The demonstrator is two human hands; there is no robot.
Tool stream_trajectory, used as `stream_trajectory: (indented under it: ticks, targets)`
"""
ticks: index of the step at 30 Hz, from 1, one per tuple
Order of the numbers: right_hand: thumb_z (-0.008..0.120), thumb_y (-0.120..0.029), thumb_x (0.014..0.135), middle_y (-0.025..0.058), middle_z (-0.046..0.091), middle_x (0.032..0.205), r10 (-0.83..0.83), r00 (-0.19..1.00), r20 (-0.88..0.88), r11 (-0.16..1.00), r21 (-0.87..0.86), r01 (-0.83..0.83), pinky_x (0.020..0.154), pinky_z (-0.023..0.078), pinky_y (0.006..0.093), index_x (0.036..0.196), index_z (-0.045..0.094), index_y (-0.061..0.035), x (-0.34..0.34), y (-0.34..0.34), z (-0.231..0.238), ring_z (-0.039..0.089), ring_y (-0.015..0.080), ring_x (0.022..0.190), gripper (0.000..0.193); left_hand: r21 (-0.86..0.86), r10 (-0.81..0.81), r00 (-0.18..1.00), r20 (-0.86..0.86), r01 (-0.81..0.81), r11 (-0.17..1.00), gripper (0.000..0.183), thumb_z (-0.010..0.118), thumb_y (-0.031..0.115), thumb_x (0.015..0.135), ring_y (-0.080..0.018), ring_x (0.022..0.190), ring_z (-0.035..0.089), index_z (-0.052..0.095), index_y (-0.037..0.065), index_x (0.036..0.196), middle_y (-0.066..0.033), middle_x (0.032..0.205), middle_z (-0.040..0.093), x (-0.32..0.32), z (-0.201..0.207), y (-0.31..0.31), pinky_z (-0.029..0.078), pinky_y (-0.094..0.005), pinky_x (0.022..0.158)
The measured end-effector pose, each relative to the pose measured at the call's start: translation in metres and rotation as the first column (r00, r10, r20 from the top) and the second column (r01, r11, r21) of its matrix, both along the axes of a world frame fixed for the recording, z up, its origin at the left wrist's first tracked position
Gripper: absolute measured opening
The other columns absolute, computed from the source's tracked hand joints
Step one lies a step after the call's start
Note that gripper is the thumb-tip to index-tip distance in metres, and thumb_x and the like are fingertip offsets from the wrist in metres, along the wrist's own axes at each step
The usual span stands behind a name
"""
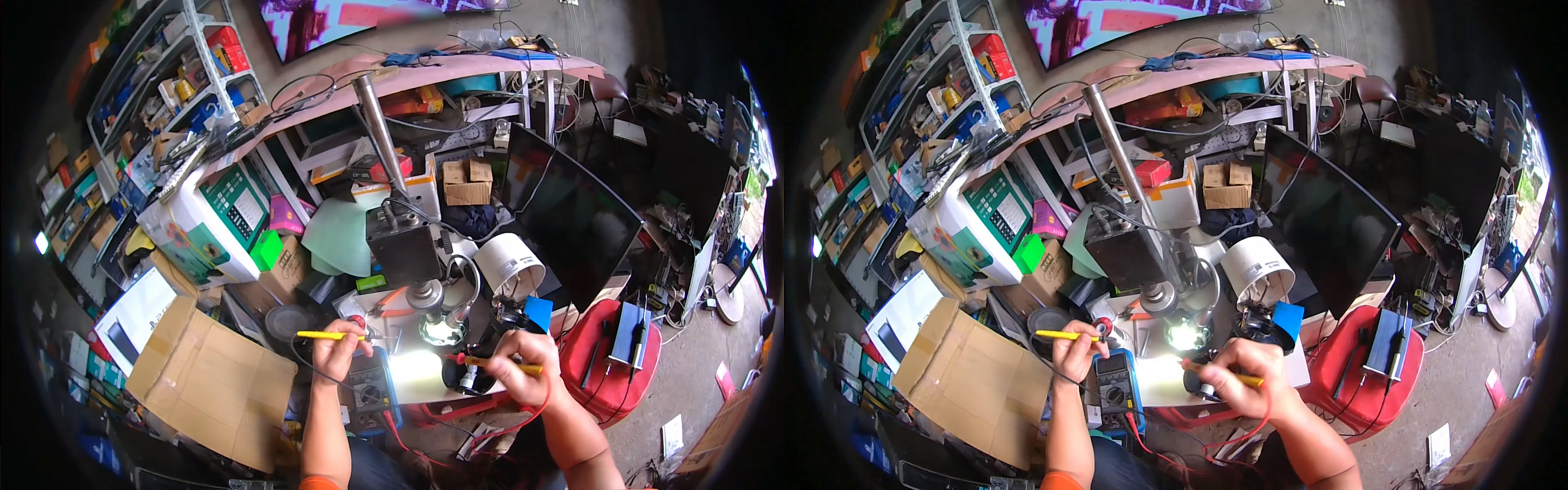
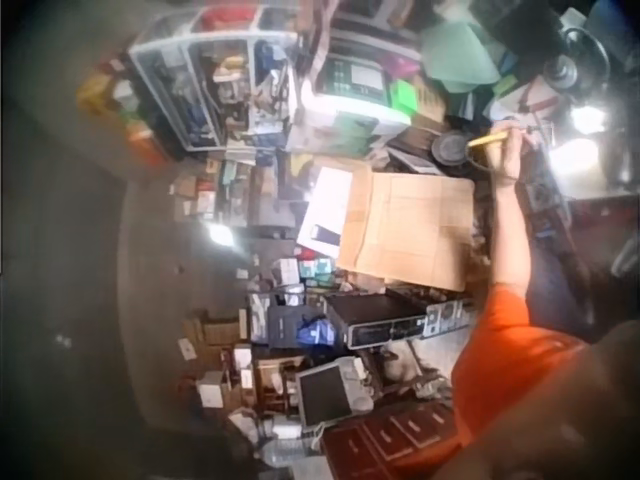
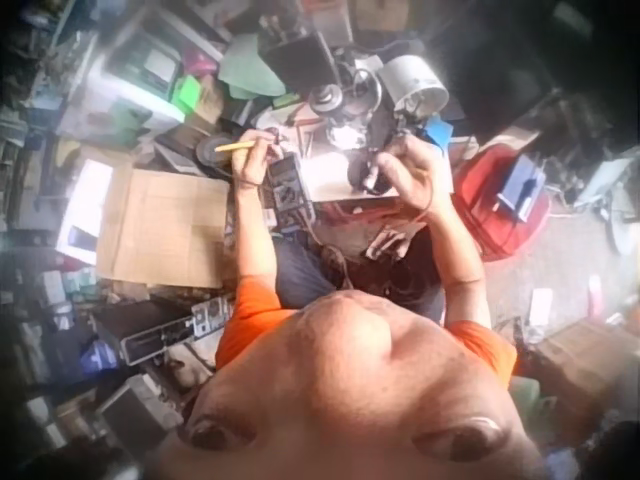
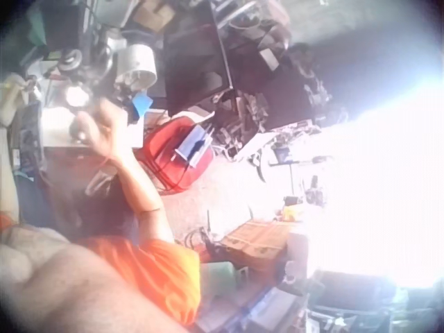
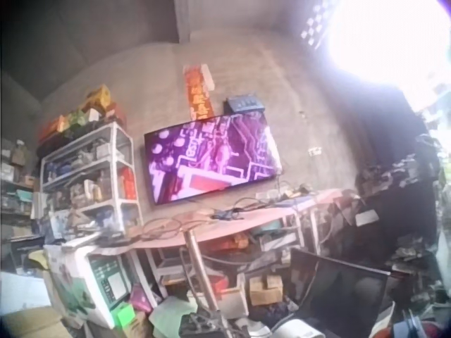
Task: The person works on a small electronic device under a microscope, using a soldering iron to apply heat and a multimeter to test connections. They adjust the device and tools repeatedly while seated at a cluttered workbench.
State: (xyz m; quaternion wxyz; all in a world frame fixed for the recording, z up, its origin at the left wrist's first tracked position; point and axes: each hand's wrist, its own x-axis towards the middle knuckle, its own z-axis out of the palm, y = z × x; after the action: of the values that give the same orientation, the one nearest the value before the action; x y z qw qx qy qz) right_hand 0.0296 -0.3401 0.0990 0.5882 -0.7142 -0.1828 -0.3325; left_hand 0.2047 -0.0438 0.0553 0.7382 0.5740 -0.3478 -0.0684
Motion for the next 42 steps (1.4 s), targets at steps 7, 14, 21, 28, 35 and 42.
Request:
stream_trajectory:
  ticks: [7, 14, 21, 28, 35, 42]
  targets:
    - [0.067, -0.010, 0.088, 0.0137, 0.061, 0.064, -0.168, 0.973, -0.155, 0.986, -0.031, 0.166, 0.052, 0.046, 0.0315, 0.077, 0.065, 0.0017, 0.029, 0.009, -0.049, 0.060, 0.0227, 0.054, 0.017, 0.405, -0.024, 0.993, -0.114, 0.068, 0.912, 0.019, 0.065, 0.005, 0.091, -0.0133, 0.085, 0.065, 0.060, 0.001, 0.109, -0.0053, 0.091, 0.067, 0.041, 0.000, -0.029, 0.051, -0.0260, 0.076]
    - [0.066, -0.017, 0.094, 0.0078, 0.056, 0.056, -0.258, 0.933, -0.251, 0.966, -0.103, 0.239, 0.046, 0.038, 0.0291, 0.071, 0.064, 0.0023, 0.036, 0.012, -0.080, 0.052, 0.0137, 0.048, 0.030, 0.397, -0.132, 0.980, -0.146, 0.180, 0.900, 0.017, 0.061, 0.003, 0.095, -0.0109, 0.090, 0.064, 0.059, -0.001, 0.112, -0.0044, 0.097, 0.065, 0.062, -0.033, -0.044, 0.050, -0.0237, 0.083]
    - [0.067, -0.017, 0.094, 0.0073, 0.056, 0.056, -0.317, 0.918, -0.236, 0.948, -0.087, 0.305, 0.046, 0.037, 0.0275, 0.071, 0.062, 0.0024, 0.047, 0.018, -0.088, 0.050, 0.0122, 0.047, 0.031, 0.511, -0.059, 0.998, -0.033, 0.068, 0.857, 0.022, 0.066, 0.016, 0.096, -0.0088, 0.090, 0.062, 0.061, 0.001, 0.110, -0.0020, 0.095, 0.065, 0.063, -0.042, -0.070, 0.048, -0.0220, 0.083]
    - [0.070, -0.011, 0.089, 0.0144, 0.060, 0.060, -0.372, 0.872, -0.317, 0.928, -0.139, 0.345, 0.049, 0.044, 0.0308, 0.074, 0.065, 0.0040, 0.048, 0.021, -0.086, 0.058, 0.0225, 0.049, 0.022, 0.464, -0.035, 0.996, -0.087, 0.071, 0.883, 0.027, 0.066, 0.028, 0.097, -0.0062, 0.087, 0.054, 0.061, 0.002, 0.102, 0.0009, 0.089, 0.061, 0.062, -0.061, -0.085, 0.043, -0.0227, 0.082]
    - [0.070, -0.012, 0.089, 0.0149, 0.061, 0.062, -0.373, 0.868, -0.328, 0.928, -0.149, 0.342, 0.050, 0.045, 0.0311, 0.077, 0.067, 0.0038, 0.045, 0.018, -0.088, 0.060, 0.0229, 0.051, 0.020, 0.490, -0.044, 0.997, -0.071, 0.073, 0.869, 0.028, 0.065, 0.030, 0.097, -0.0062, 0.086, 0.053, 0.061, 0.002, 0.100, 0.0011, 0.091, 0.061, 0.064, -0.080, -0.087, 0.043, -0.0219, 0.080]
    - [0.071, -0.015, 0.090, 0.0142, 0.064, 0.065, -0.385, 0.858, -0.339, 0.923, -0.148, 0.356, 0.054, 0.049, 0.0306, 0.081, 0.068, 0.0034, 0.045, 0.016, -0.090, 0.064, 0.0221, 0.056, 0.020, 0.457, 0.014, 0.990, -0.143, 0.053, 0.888, 0.021, 0.063, 0.021, 0.099, -0.0053, 0.084, 0.054, 0.062, 0.002, 0.109, 0.0026, 0.091, 0.059, 0.043, -0.069, -0.083, 0.043, -0.0199, 0.079]
